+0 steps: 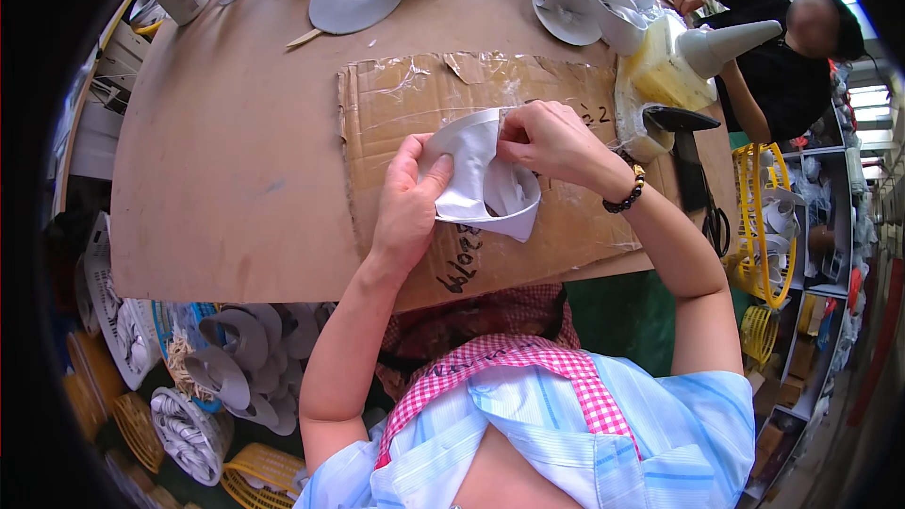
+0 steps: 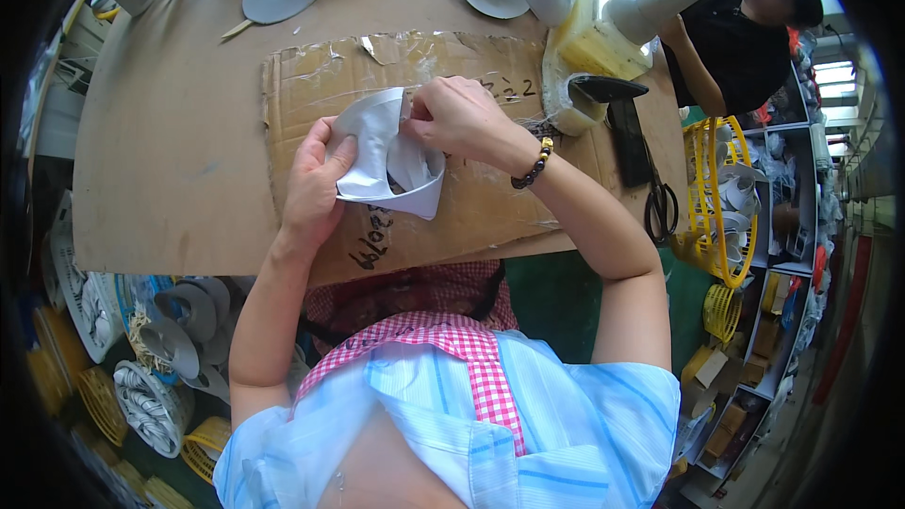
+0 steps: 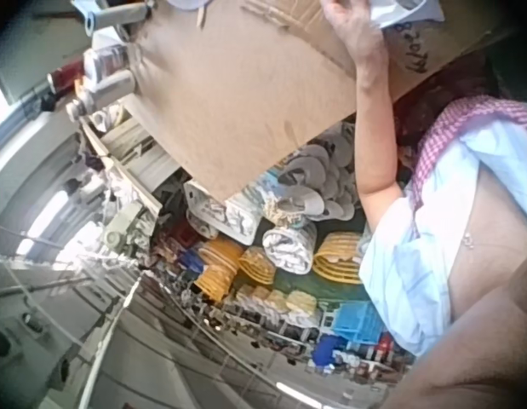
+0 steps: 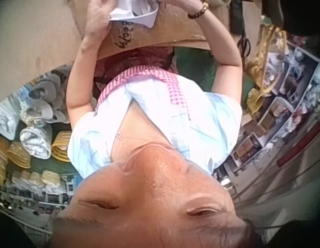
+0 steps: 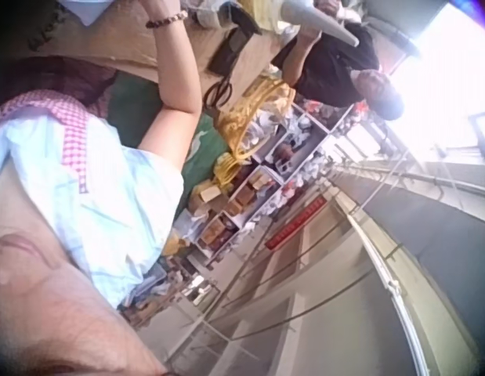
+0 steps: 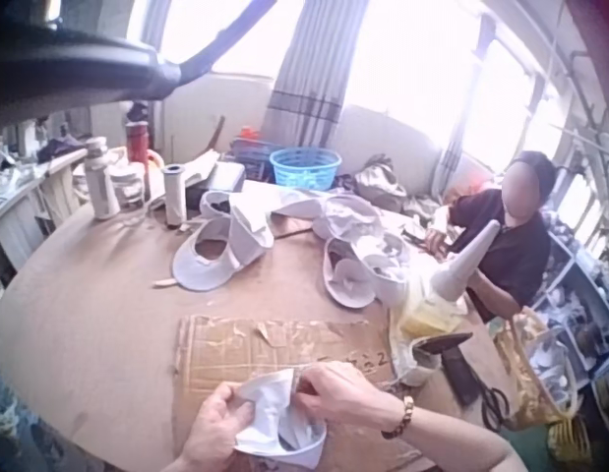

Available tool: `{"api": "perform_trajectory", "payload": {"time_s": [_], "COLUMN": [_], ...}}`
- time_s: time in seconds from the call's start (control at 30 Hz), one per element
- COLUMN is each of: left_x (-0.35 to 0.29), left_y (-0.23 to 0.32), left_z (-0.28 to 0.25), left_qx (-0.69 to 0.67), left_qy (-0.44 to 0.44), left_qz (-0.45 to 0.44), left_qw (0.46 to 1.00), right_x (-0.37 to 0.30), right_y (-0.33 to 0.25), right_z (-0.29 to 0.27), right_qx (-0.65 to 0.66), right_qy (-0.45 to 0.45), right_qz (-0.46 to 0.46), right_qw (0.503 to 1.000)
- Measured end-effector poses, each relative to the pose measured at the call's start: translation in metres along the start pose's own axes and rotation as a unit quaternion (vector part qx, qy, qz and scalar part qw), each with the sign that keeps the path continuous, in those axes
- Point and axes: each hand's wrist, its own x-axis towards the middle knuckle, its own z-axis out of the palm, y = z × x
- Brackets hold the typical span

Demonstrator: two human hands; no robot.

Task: The person dips a brush into glue, applies it along the edges of shoe components, and folds and presses the components together by hand.

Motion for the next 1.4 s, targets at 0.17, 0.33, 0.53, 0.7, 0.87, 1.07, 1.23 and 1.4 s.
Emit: {"api": "perform_trajectory", "payload": {"time_s": [0.17,0.33,0.53,0.7,0.87,1.07,1.23,1.4], "left_x": [0.0,0.0,0.001,0.002,-0.001,0.0,-0.001,-0.002], "left_y": [-0.001,-0.002,-0.001,-0.001,-0.003,-0.003,-0.003,-0.003], "left_z": [-0.001,-0.003,0.0,-0.002,-0.001,0.001,0.002,0.002], "left_qx": [0.012,0.039,0.028,0.041,0.035,0.056,0.046,0.06], "left_qy": [-0.002,-0.004,-0.004,0.001,-0.003,0.012,0.015,0.016], "left_qz": [0.003,0.0,0.003,0.018,0.018,0.022,0.022,0.023], "left_qw": [1.0,0.999,1.0,0.999,0.999,0.998,0.999,0.998], "right_x": [0.0,-0.017,-0.016,-0.03,-0.038,-0.04,-0.027,-0.009], "right_y": [0.027,0.018,0.018,0.007,-0.014,-0.008,-0.011,-0.014], "right_z": [0.015,0.029,0.037,-0.015,0.002,0.013,0.003,-0.007], "right_qx": [0.234,0.344,0.315,0.288,-0.028,-0.073,-0.094,-0.147], "right_qy": [0.006,0.102,0.198,0.234,0.083,0.121,0.057,-0.002], "right_qz": [0.042,-0.001,-0.019,-0.03,-0.108,-0.084,-0.094,-0.091], "right_qw": [0.971,0.933,0.928,0.928,0.99,0.986,0.99,0.985]}}
